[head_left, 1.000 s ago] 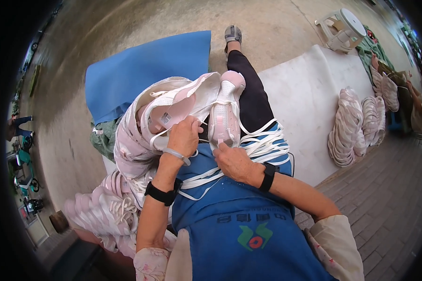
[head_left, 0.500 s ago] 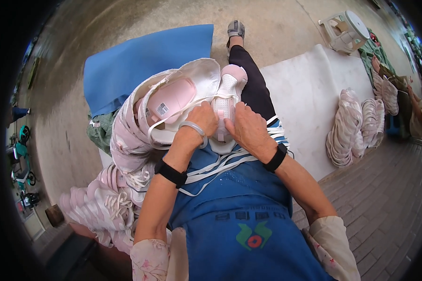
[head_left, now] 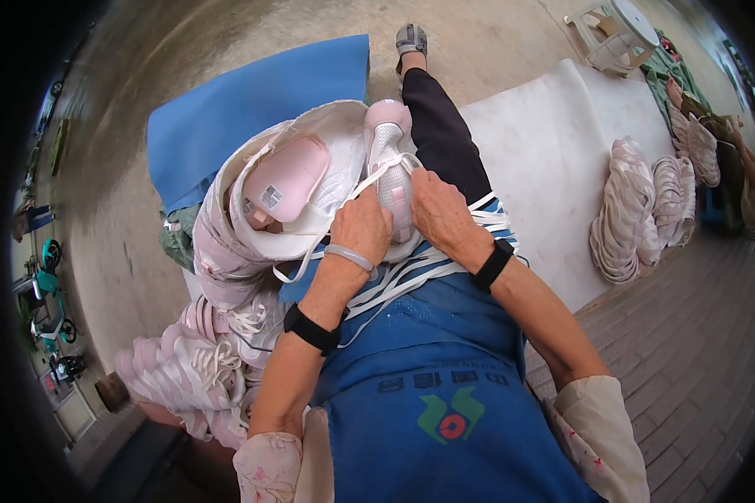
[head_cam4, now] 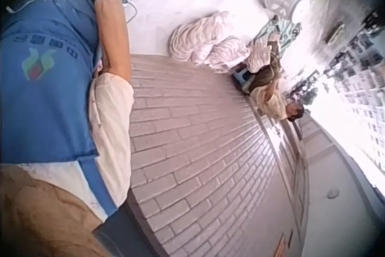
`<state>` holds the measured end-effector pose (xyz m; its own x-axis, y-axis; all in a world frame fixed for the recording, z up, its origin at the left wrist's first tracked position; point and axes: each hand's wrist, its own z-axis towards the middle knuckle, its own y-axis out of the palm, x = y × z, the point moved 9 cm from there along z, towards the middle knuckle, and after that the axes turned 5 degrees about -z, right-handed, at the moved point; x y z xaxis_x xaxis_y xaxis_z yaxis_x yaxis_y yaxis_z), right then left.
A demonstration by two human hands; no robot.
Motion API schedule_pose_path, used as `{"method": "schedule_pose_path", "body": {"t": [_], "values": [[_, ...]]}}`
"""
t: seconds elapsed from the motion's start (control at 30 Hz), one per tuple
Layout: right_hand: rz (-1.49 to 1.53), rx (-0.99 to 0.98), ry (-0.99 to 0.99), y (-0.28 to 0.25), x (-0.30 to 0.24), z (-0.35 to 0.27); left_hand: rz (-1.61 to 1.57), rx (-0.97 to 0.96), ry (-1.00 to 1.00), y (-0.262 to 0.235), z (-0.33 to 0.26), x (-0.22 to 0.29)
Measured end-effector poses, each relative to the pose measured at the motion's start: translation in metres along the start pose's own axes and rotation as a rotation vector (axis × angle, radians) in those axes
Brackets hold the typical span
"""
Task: Lacing laces into a new pair of pink shoes.
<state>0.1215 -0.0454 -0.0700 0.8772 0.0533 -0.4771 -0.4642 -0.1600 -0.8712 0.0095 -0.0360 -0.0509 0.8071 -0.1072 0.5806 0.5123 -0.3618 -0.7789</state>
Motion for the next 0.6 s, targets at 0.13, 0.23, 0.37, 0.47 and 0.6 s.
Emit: {"method": "schedule_pose_path", "body": {"t": [0.13,0.23,0.37,0.47,0.6], "values": [[0.025,-0.018,-0.019,0.003,0.006,0.002,0.073,-0.082,0.005,0.013,0.004,-0.002],[0.056,-0.020,-0.021,0.001,-0.001,-0.003,0.084,-0.092,-0.077,0.008,0.003,-0.020],[0.120,-0.030,0.018,-0.005,0.004,-0.007,-0.076,-0.098,0.034,-0.016,0.000,-0.030],[0.225,0.047,-0.042,-0.025,0.013,-0.009,-0.534,-0.278,-0.289,-0.034,-0.006,-0.027],[0.344,-0.009,0.140,-0.048,0.025,-0.009,-0.891,-0.086,-0.219,-0.067,-0.006,-0.011]]}}
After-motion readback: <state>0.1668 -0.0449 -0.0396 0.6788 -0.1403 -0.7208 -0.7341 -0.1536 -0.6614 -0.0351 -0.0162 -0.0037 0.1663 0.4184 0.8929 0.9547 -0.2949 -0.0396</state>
